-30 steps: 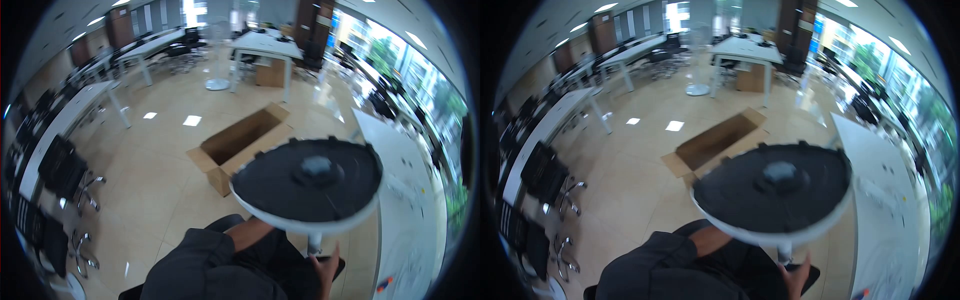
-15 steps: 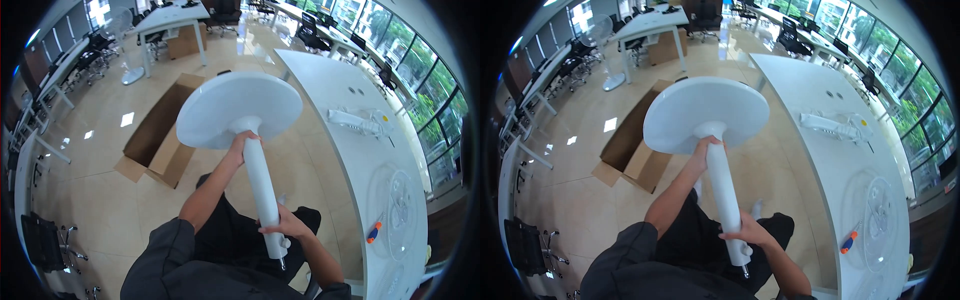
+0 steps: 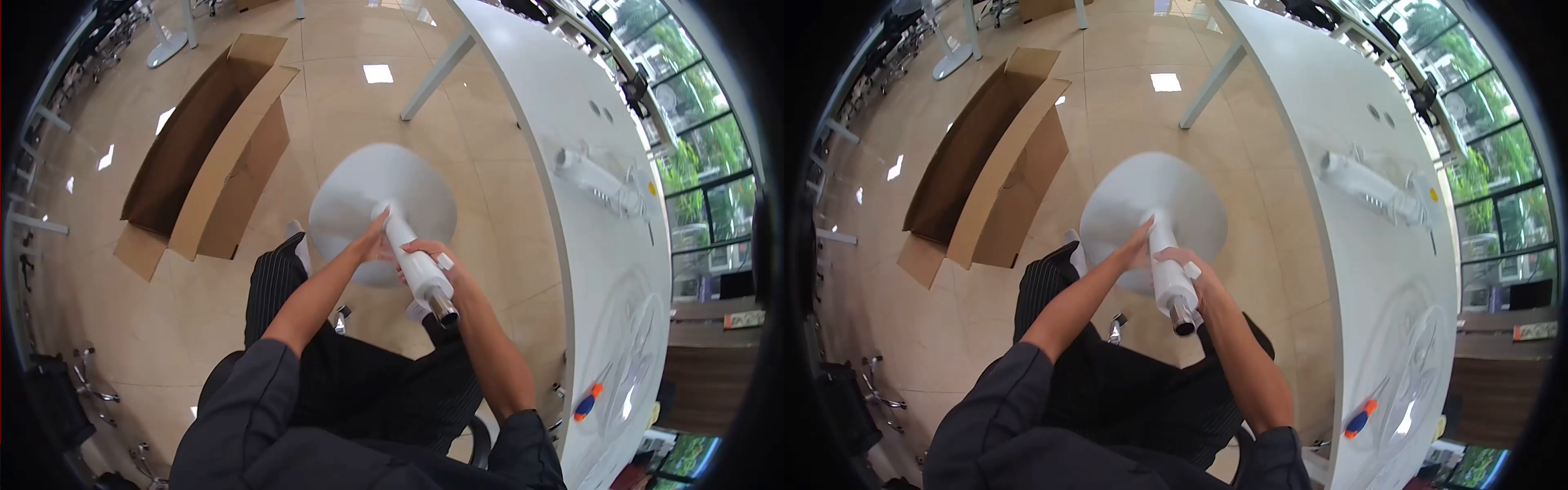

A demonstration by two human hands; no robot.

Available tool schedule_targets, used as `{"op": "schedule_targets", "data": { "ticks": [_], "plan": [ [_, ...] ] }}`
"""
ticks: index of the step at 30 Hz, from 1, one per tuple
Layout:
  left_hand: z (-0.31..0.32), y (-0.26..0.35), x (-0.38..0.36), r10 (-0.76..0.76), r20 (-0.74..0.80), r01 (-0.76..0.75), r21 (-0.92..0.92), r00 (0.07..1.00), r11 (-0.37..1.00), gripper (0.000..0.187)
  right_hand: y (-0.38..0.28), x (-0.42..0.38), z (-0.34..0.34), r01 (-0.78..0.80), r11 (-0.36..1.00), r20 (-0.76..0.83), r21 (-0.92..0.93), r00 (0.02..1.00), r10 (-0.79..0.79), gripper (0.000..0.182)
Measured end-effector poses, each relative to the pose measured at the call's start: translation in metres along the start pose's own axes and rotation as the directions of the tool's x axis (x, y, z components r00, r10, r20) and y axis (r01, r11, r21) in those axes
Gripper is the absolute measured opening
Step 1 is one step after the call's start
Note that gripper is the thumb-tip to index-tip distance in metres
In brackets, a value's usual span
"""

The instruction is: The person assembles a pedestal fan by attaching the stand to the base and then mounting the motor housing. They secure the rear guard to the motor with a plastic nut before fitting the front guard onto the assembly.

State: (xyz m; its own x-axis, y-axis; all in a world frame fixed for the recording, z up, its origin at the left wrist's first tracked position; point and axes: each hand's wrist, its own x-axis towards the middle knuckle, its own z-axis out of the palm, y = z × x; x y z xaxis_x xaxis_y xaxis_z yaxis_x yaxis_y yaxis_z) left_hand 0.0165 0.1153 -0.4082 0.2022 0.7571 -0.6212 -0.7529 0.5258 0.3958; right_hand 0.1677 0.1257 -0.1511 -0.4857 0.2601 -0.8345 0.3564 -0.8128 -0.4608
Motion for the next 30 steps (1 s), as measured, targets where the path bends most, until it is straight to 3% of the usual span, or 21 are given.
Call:
{"op": "schedule_targets", "data": {
  "ticks": [2, 3, 4, 5, 6, 8, 10, 12, 13, 16, 19, 22, 24, 25, 26, 27, 28, 29, 30],
  "plan": [
    [-0.01, -0.018, -0.008, -0.166, -0.17, 0.187, 0.118, 0.971, 0.975, 0.082, 0.002, 0.079, -0.044, -0.009, 1.0, 0.049, 0.026, 0.999, 0.008, 0.047],
    [-0.016, -0.024, -0.017, -0.165, -0.175, 0.183, 0.094, 0.971, 0.979, 0.082, 0.003, 0.107, -0.056, -0.024, 0.996, 0.108, 0.087, 0.994, 0.014, 0.046],
    [-0.022, -0.033, -0.026, -0.112, -0.289, 0.18, 0.224, 0.951, 0.958, 0.073, -0.002, 0.111, -0.052, -0.096, 0.959, 0.025, 0.268, 0.995, 0.092, 0.039],
    [-0.028, -0.035, -0.035, -0.046, -0.394, 0.196, 0.348, 0.918, 0.917, 0.066, 0.0, 0.128, -0.056, -0.12, 0.958, 0.03, 0.261, 0.993, 0.116, 0.039],
    [-0.023, -0.025, -0.047, -0.057, -0.407, 0.206, 0.332, 0.912, 0.92, 0.066, 0.005, 0.153, -0.065, -0.13, 0.924, -0.009, 0.359, 0.99, 0.143, 0.037],
    [-0.006, 0.005, -0.058, 0.199, -0.326, 0.007, 0.535, 0.924, 0.845, 0.045, 0.016, 0.2, -0.088, -0.145, 0.867, 0.0, 0.477, 0.986, 0.166, 0.033],
    [-0.03, 0.023, -0.049, 0.42, -0.303, -0.19, 0.572, 0.855, 0.798, 0.032, 0.027, 0.231, -0.099, -0.133, 0.854, -0.027, 0.503, 0.985, 0.169, 0.034],
    [-0.044, 0.06, -0.055, 0.254, -0.391, -0.016, 0.519, 0.884, 0.855, 0.048, 0.032, 0.248, -0.104, -0.112, 0.848, -0.086, 0.518, 0.98, 0.181, 0.036],
    [-0.047, 0.071, -0.06, 0.246, -0.396, -0.008, 0.516, 0.885, 0.857, 0.048, 0.035, 0.255, -0.108, -0.119, 0.845, -0.085, 0.521, 0.978, 0.19, 0.036],
    [-0.054, 0.096, -0.07, 0.323, -0.48, -0.087, 0.449, 0.816, 0.889, 0.051, 0.04, 0.288, -0.13, -0.083, 0.852, -0.07, 0.516, 0.988, 0.139, 0.036],
    [-0.061, 0.096, -0.067, 0.397, -0.458, -0.09, 0.558, 0.795, 0.825, 0.056, 0.037, 0.304, -0.149, -0.159, 0.812, -0.067, 0.561, 0.969, 0.236, 0.039],
    [-0.064, 0.104, -0.065, 0.455, -0.482, -0.094, 0.603, 0.749, 0.793, 0.057, 0.023, 0.31, -0.15, -0.194, 0.848, -0.026, 0.493, 0.971, 0.237, 0.041],
    [-0.059, 0.109, -0.074, 0.461, -0.496, -0.127, 0.568, 0.736, 0.813, 0.058, 0.014, 0.311, -0.147, -0.214, 0.903, -0.083, 0.373, 0.962, 0.262, 0.041],
    [-0.063, 0.108, -0.074, 0.46, -0.508, -0.125, 0.562, 0.728, 0.818, 0.057, 0.012, 0.311, -0.149, -0.152, 0.958, -0.048, 0.242, 0.985, 0.169, 0.046],
    [-0.07, 0.107, -0.07, 0.463, -0.503, -0.13, 0.562, 0.729, 0.817, 0.057, 0.018, 0.323, -0.164, 0.072, 0.996, 0.065, -0.059, 0.996, -0.068, 0.048],
    [-0.083, 0.101, -0.066, 0.496, -0.498, -0.163, 0.569, 0.712, 0.806, 0.056, 0.023, 0.335, -0.181, 0.34, 0.891, 0.174, -0.301, 0.938, -0.299, 0.05],
    [-0.077, 0.106, -0.069, 0.453, -0.543, -0.125, 0.534, 0.707, 0.836, 0.056, 0.035, 0.359, -0.202, 0.654, 0.483, 0.441, -0.583, 0.753, -0.488, 0.05],
    [-0.08, 0.111, -0.077, 0.439, -0.494, -0.111, 0.56, 0.75, 0.821, 0.056, 0.029, 0.355, -0.195, 0.737, 0.381, 0.494, -0.558, 0.664, -0.562, 0.048],
    [-0.068, 0.116, -0.085, 0.42, -0.534, -0.054, 0.571, 0.734, 0.82, 0.056, 0.023, 0.35, -0.186, 0.806, 0.265, 0.539, -0.53, 0.561, -0.628, 0.046]
  ]
}}
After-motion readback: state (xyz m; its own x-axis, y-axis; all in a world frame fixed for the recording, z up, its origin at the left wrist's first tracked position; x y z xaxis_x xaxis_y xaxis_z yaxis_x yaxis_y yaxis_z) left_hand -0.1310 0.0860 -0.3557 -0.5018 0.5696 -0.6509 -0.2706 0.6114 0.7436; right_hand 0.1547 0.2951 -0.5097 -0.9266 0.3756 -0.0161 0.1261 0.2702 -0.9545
